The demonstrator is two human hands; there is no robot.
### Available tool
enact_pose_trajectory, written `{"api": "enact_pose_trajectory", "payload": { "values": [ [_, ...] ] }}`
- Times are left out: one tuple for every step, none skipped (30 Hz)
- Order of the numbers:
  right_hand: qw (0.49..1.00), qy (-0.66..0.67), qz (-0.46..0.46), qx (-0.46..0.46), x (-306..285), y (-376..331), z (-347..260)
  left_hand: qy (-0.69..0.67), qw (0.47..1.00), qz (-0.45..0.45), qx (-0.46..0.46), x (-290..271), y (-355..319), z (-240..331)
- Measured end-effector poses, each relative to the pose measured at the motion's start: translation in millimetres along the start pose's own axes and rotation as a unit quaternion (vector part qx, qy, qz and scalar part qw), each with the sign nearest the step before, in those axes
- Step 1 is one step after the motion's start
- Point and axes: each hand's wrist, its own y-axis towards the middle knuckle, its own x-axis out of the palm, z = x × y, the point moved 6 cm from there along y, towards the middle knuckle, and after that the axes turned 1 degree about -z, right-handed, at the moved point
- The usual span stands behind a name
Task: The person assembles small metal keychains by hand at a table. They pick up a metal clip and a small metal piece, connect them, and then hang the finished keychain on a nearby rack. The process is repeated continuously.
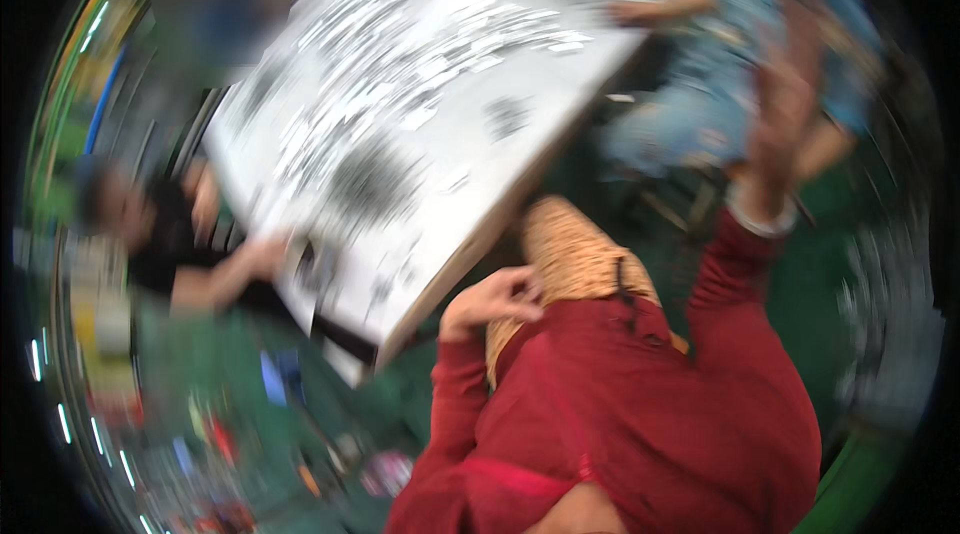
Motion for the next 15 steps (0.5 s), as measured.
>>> {"api": "enact_pose_trajectory", "payload": {
  "values": [
    [0.999, 0.035, 0.000, 0.002, 19.9, -8.9, 0.1, 0.055, 0.997, 0.044, 0.021, 5.0, -13.4, -8.8],
    [0.999, 0.051, 0.010, 0.002, 31.7, -11.3, -0.5, 0.061, 0.994, 0.082, 0.032, 12.2, -25.4, 0.7],
    [0.998, 0.057, 0.027, 0.005, 46.3, -12.3, -4.6, 0.016, 0.993, 0.114, 0.008, 17.1, -43.9, 7.1],
    [0.995, 0.097, 0.005, 0.025, 62.6, -13.7, -5.5, 0.011, 0.986, 0.166, 0.013, 15.8, -58.9, 3.7],
    [0.990, 0.129, -0.014, 0.047, 78.5, -15.5, -4.1, 0.007, 0.977, 0.211, 0.016, 14.0, -70.3, 1.5],
    [0.985, 0.155, 0.015, 0.074, 87.4, -17.1, 3.6, -0.008, 0.964, 0.267, -0.002, 5.8, -79.8, 4.5],
    [0.985, 0.159, 0.000, 0.062, 96.6, -14.0, 5.5, -0.022, 0.948, 0.316, -0.021, -4.4, -90.9, 8.7],
    [0.986, 0.160, -0.012, 0.051, 103.6, -10.5, 8.3, 0.000, 0.921, 0.389, -0.005, -23.6, -100.0, 10.1],
    [0.985, 0.166, -0.024, 0.041, 107.6, -11.4, 8.2, 0.029, 0.879, 0.477, -0.005, -37.2, -115.0, 11.9],
    [0.985, 0.152, -0.033, 0.071, 104.2, -12.8, 13.1, 0.100, 0.830, 0.549, -0.010, -58.4, -124.6, 10.8],
    [0.985, 0.136, -0.039, 0.102, 99.6, -15.3, 16.7, 0.171, 0.772, 0.613, -0.016, -80.3, -134.3, 10.5],
    [0.982, 0.125, -0.048, 0.132, 98.0, -19.3, 21.7, 0.224, 0.727, 0.649, -0.023, -96.6, -143.2, 14.6],
    [0.979, 0.110, -0.053, 0.160, 93.7, -21.4, 27.9, 0.278, 0.680, 0.678, -0.026, -113.7, -147.5, 23.4],
    [0.972, 0.174, -0.045, 0.150, 91.1, -26.2, 33.0, 0.296, 0.664, 0.687, -0.016, -129.2, -147.1, 33.1],
    [0.974, 0.148, -0.054, 0.164, 88.2, -34.9, 39.3, 0.313, 0.643, 0.699, -0.009, -141.2, -147.6, 42.6]
  ]
}}
